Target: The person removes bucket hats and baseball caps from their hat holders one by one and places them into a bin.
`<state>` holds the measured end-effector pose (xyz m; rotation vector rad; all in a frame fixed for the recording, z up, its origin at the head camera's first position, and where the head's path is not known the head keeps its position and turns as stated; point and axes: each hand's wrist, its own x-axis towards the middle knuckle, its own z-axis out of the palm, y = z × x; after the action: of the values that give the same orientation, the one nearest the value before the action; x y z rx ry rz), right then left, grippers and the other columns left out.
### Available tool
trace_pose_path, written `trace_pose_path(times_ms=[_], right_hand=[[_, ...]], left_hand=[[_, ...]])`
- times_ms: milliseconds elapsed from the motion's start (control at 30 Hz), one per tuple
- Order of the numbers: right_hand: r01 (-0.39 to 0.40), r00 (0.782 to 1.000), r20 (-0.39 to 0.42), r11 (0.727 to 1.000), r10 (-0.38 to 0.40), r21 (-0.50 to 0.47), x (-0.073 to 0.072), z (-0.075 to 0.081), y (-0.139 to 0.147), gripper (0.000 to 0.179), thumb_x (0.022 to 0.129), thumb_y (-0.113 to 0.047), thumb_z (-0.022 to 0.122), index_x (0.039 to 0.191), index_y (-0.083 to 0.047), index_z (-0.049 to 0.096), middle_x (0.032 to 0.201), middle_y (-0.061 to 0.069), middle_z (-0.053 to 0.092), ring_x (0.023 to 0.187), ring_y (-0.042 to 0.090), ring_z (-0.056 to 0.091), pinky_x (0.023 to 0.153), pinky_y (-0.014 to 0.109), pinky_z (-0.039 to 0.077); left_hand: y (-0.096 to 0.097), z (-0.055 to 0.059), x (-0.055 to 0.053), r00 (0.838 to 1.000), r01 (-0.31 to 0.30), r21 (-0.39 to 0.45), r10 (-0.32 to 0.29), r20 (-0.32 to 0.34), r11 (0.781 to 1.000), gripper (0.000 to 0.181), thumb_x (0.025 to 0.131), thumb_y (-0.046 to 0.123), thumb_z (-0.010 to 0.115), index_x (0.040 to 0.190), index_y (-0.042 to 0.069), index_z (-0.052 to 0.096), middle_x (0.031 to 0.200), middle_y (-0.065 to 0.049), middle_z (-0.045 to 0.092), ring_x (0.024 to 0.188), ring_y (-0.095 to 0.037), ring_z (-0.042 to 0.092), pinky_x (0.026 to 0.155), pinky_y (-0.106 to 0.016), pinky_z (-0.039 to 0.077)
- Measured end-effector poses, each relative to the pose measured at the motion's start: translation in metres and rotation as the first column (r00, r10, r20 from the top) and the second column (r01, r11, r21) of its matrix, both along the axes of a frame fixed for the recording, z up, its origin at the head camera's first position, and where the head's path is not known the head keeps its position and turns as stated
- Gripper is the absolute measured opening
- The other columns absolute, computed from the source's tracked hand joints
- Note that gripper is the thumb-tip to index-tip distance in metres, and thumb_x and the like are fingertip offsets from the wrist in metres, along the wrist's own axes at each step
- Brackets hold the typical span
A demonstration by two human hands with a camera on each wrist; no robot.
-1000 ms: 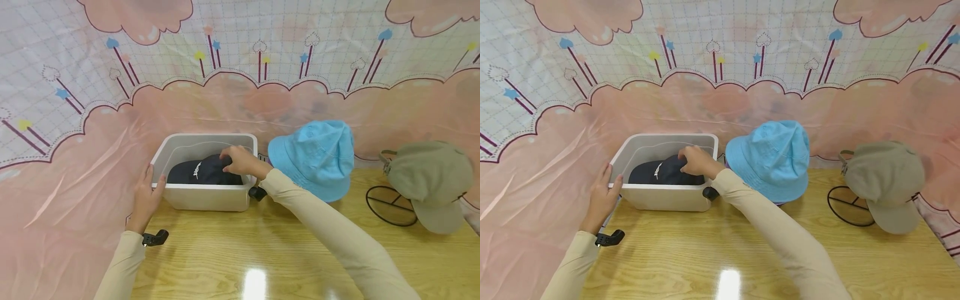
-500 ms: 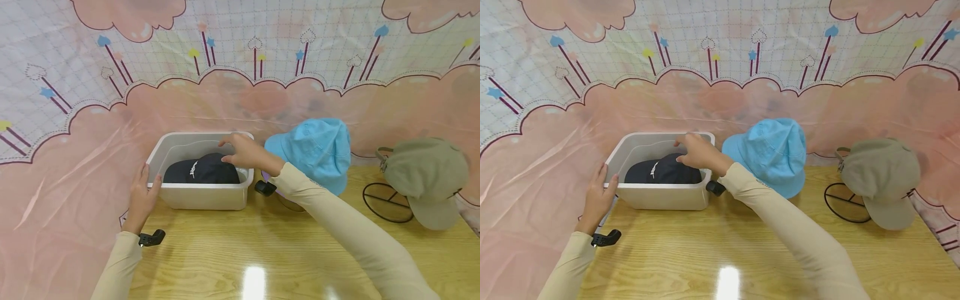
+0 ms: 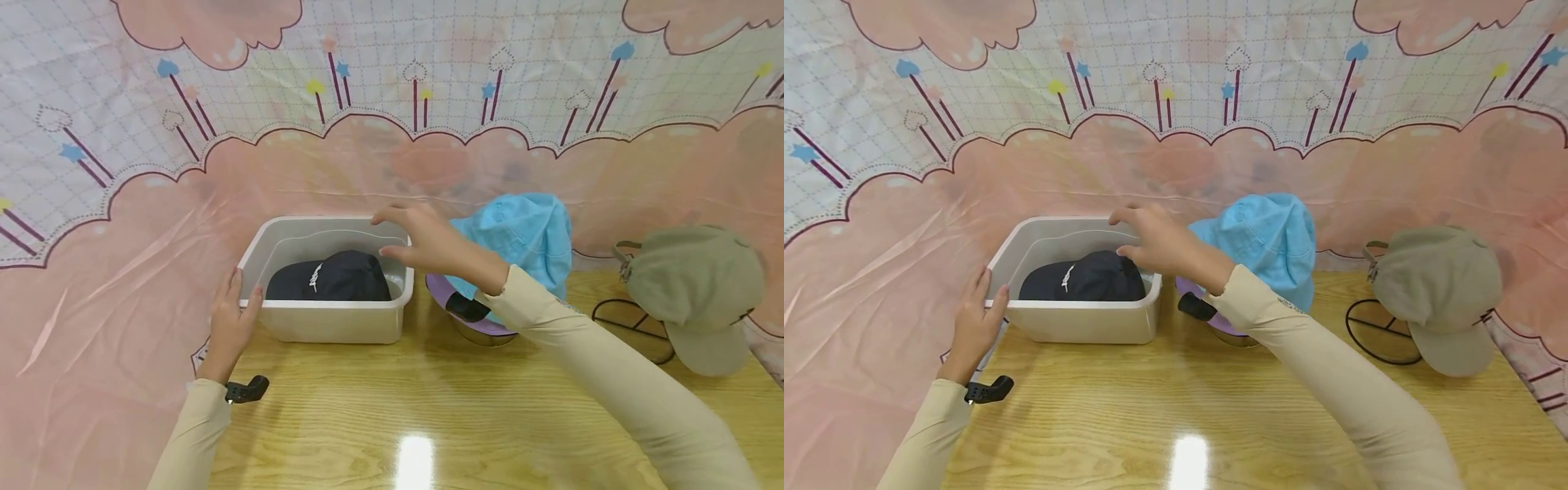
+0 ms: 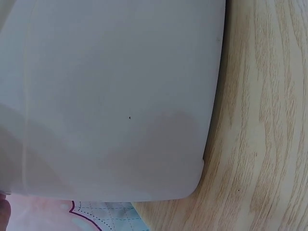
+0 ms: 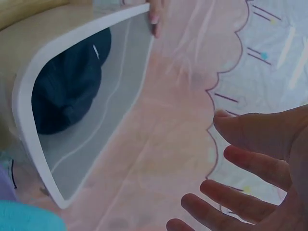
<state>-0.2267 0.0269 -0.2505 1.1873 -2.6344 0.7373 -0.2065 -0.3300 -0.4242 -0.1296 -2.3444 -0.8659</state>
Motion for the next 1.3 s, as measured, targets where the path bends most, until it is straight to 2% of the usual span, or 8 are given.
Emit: trace_pose_path(times_ms=[200,400,533,867,1133,1300], right_hand=[[0.021,0.999,-0.025,1.0,-0.021,-0.003,0.011,0.012,0.023,0.04,0.086,-0.018,0.069,0.124,-0.009,0.059,0.132,0.009,0.052,0.124,0.028,0.046,0.1,0.045,0.038],[0.05,0.998,-0.044,0.999,-0.051,-0.022,0.019,0.02,0.045,0.039,0.086,-0.018,0.069,0.124,-0.009,0.06,0.131,0.009,0.053,0.123,0.026,0.047,0.097,0.043,0.041],[0.059,0.997,-0.054,0.997,-0.061,-0.04,0.023,0.022,0.059,0.039,0.086,-0.016,0.069,0.123,-0.007,0.06,0.13,0.009,0.054,0.124,0.026,0.046,0.098,0.044,0.04],[0.128,0.986,-0.094,0.989,-0.135,-0.08,0.025,0.031,0.098,0.042,0.083,-0.012,0.073,0.122,-0.005,0.06,0.131,0.013,0.053,0.123,0.032,0.046,0.097,0.05,0.04],[0.185,0.975,-0.119,0.982,-0.188,-0.033,0.029,0.034,0.126,0.043,0.083,-0.013,0.072,0.123,-0.005,0.06,0.131,0.016,0.05,0.123,0.035,0.044,0.097,0.055,0.036],[0.204,0.968,-0.139,0.978,-0.208,-0.042,0.034,0.032,0.138,0.043,0.082,-0.013,0.073,0.123,-0.005,0.06,0.129,0.016,0.052,0.123,0.036,0.044,0.096,0.056,0.037]], left_hand=[[0.001,0.001,0.003,0.999,0.009,0.012,-0.009,0.031,1.0,0.06,0.095,0.026,0.051,0.139,-0.011,0.036,0.147,-0.025,0.032,0.134,-0.043,0.028,0.107,-0.056,0.023],[0.001,0.005,0.004,1.0,0.019,0.008,-0.019,0.006,1.0,0.06,0.093,0.024,0.054,0.138,-0.012,0.037,0.145,-0.026,0.034,0.132,-0.044,0.032,0.106,-0.055,0.026],[0.001,0.006,0.005,1.0,0.02,0.007,-0.02,-0.013,1.0,0.059,0.092,0.021,0.057,0.136,-0.013,0.039,0.143,-0.027,0.036,0.131,-0.044,0.034,0.105,-0.056,0.028],[0.005,0.01,0.008,0.997,0.035,0.016,-0.036,0.073,0.999,0.062,0.095,0.025,0.051,0.141,-0.012,0.031,0.147,-0.028,0.029,0.135,-0.044,0.026,0.109,-0.054,0.021],[0.006,0.01,0.01,0.997,0.03,-0.001,-0.03,0.078,1.0,0.061,0.097,0.025,0.049,0.142,-0.012,0.029,0.148,-0.028,0.026,0.136,-0.044,0.024,0.11,-0.054,0.019],[0.005,0.009,0.011,0.997,0.028,0.001,-0.028,0.072,1.0,0.061,0.097,0.025,0.048,0.142,-0.012,0.03,0.148,-0.028,0.027,0.136,-0.044,0.025,0.11,-0.053,0.019]])
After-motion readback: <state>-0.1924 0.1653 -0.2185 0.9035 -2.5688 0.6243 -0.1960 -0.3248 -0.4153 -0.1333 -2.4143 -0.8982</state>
